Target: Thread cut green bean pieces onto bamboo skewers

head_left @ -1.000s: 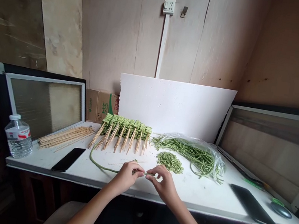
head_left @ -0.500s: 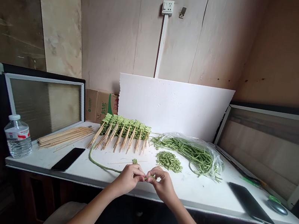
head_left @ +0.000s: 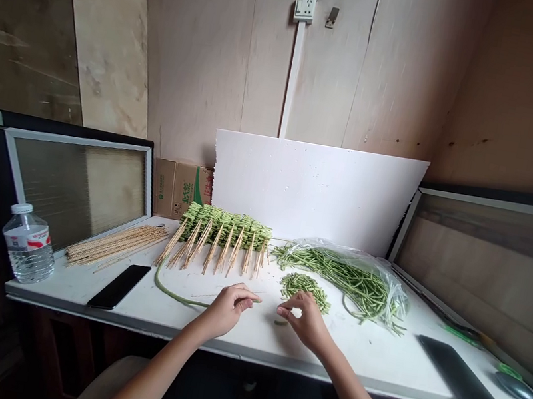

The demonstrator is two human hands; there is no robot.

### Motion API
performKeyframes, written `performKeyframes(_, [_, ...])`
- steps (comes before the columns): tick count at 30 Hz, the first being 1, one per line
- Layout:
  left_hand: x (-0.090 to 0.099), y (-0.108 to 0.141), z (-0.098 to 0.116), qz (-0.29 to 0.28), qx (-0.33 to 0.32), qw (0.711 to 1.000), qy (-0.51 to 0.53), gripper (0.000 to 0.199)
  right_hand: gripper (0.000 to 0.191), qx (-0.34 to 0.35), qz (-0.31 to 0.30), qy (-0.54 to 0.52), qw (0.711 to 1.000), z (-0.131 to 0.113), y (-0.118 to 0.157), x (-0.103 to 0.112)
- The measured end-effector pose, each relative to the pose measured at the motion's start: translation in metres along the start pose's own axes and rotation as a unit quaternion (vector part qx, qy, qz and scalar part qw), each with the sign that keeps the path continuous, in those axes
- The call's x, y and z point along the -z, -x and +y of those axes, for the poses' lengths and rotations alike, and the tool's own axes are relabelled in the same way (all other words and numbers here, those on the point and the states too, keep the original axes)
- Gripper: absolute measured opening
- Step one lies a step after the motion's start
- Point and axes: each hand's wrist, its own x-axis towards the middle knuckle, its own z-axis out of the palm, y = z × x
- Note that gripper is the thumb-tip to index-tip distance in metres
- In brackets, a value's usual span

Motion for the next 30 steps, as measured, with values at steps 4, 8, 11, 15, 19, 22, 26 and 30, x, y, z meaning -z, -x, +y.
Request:
performKeyframes(4, [-0.004,-0.003,-0.002,0.007,0.002,1.000,-0.008,0.033,0.032,0.003,-0.039,0.027,0.999,0.007,0.003,-0.012])
performKeyframes(8, [-0.003,-0.004,-0.002,0.003,0.010,1.000,-0.009,0.034,0.036,0.003,-0.056,0.034,0.998,0.008,0.005,-0.013])
performKeyframes(11, [-0.001,-0.003,-0.002,-0.011,0.016,1.000,-0.012,0.034,0.048,0.005,-0.058,0.037,0.998,0.010,0.005,-0.012])
performKeyframes(15, [0.000,-0.003,-0.003,-0.003,0.025,1.000,-0.001,0.031,0.054,0.010,-0.017,0.001,1.000,0.001,0.002,-0.006])
performKeyframes(19, [-0.002,-0.006,0.001,0.019,0.060,0.997,0.049,0.034,0.051,0.005,-0.016,-0.100,0.995,-0.029,0.003,0.001])
performKeyframes(22, [-0.006,-0.009,0.006,-0.004,0.064,0.994,0.086,0.041,0.046,0.016,-0.031,-0.137,0.990,-0.051,0.005,-0.001])
performKeyframes(26, [-0.006,-0.008,0.006,-0.026,0.063,0.992,0.108,0.049,0.035,0.043,0.011,-0.136,0.990,-0.056,0.005,-0.010])
performKeyframes(30, [0.003,-0.002,0.000,-0.039,0.081,0.994,0.066,0.037,0.035,0.054,0.043,-0.145,0.987,-0.052,0.003,-0.011])
